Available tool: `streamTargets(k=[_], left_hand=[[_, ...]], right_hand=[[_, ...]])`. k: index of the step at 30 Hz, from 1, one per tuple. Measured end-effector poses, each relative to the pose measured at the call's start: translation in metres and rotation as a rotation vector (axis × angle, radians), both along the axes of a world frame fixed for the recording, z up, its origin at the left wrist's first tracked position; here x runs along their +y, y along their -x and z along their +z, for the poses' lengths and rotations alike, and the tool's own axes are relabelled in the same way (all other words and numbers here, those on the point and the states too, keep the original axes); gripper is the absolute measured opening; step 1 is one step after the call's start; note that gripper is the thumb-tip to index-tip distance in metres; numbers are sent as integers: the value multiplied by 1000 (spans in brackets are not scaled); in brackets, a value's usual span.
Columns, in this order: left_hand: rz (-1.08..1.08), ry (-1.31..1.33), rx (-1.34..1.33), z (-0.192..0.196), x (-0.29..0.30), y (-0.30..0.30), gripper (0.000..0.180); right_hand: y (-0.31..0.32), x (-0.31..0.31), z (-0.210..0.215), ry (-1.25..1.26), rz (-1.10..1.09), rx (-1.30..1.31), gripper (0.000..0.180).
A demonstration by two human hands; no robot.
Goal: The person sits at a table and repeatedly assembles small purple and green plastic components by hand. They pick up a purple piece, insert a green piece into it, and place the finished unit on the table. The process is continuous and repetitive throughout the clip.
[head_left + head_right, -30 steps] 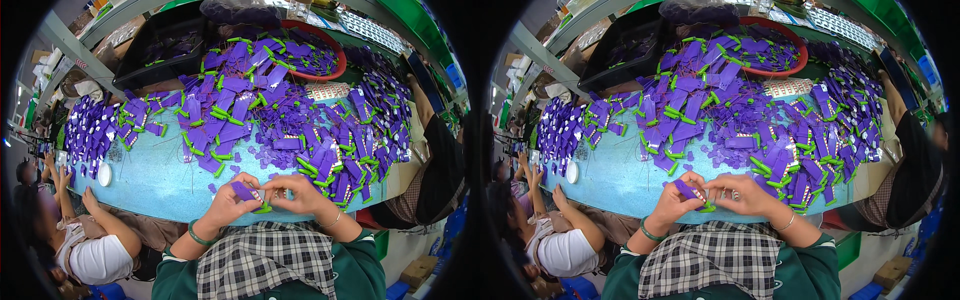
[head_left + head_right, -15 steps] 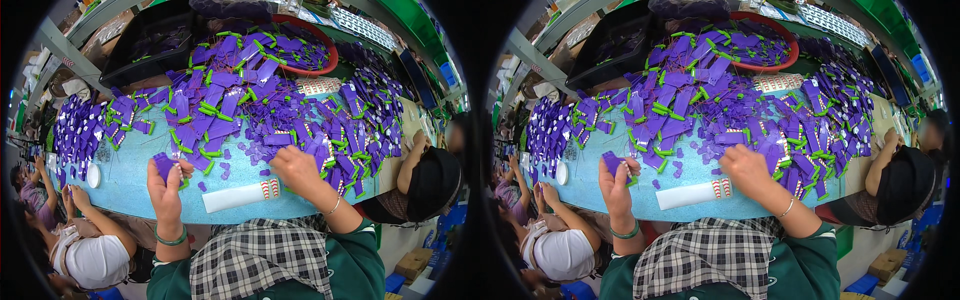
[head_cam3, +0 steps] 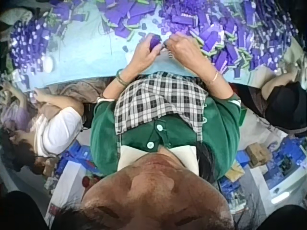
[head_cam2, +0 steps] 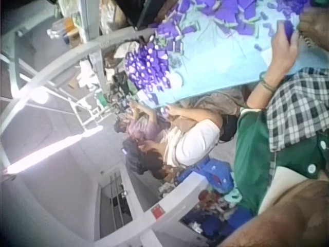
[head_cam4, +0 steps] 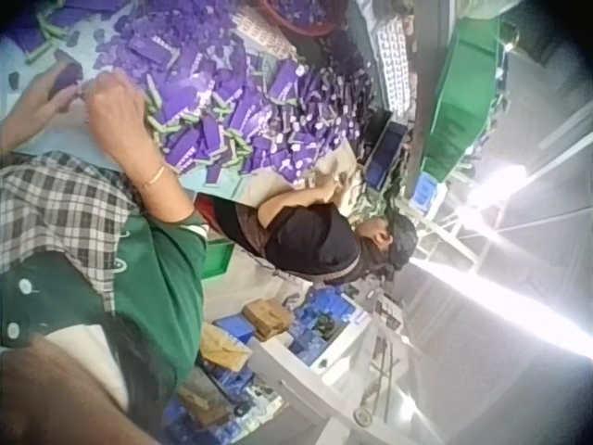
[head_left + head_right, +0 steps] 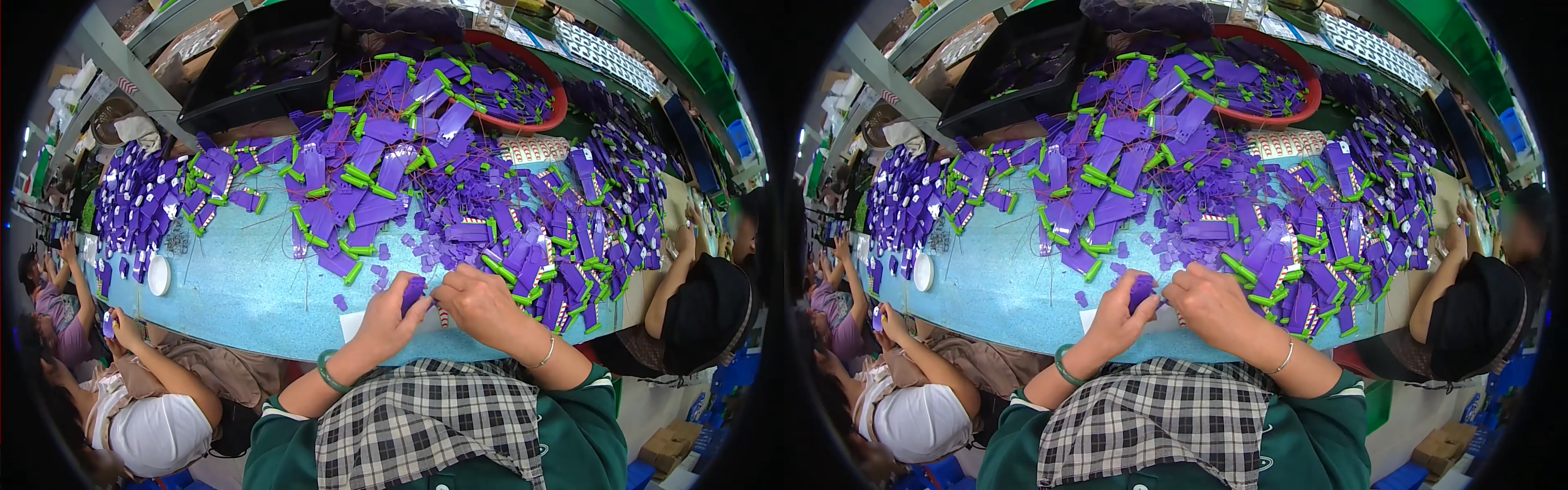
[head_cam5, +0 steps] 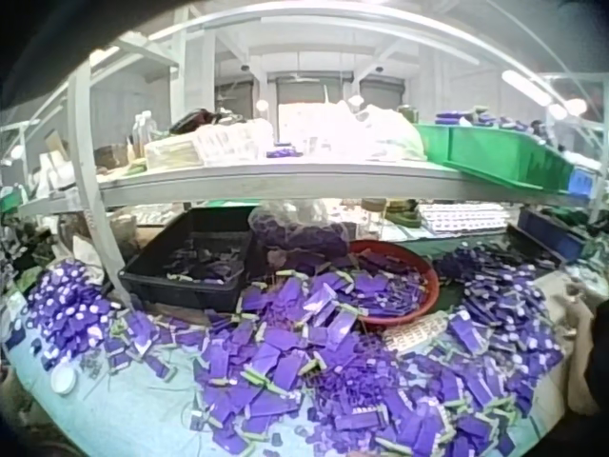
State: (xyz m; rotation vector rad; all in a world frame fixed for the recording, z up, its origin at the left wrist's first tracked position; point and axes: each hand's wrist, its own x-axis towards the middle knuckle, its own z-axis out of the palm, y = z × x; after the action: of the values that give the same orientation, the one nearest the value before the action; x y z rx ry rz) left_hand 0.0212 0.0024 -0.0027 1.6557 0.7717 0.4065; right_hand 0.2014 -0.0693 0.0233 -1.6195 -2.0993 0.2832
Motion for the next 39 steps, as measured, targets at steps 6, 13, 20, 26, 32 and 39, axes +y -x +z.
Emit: streamTargets(k=[6, 13, 20, 26, 32, 39], left_hand=[[-76, 173, -153, -6, 1, -2, 10], [-211, -291, 2, 9, 1, -2, 14], [-218, -388, 42, 8, 4, -2, 12], [-273, -210, 17, 0, -3, 1, 16], [-255, 152, -40, 8, -6, -2, 21], [-118, -591, 196, 20, 48, -14, 28]], right_hand=[[-4, 2, 4, 17, -33, 392, 9], [3, -2, 10, 68, -110, 285, 13], [6, -4, 7, 86, -200, 373, 17], [5, -1, -1, 82, -60, 395, 17], [11, -5, -4, 135, -152, 439, 17], [-88, -7, 58, 226, -305, 376, 13]])
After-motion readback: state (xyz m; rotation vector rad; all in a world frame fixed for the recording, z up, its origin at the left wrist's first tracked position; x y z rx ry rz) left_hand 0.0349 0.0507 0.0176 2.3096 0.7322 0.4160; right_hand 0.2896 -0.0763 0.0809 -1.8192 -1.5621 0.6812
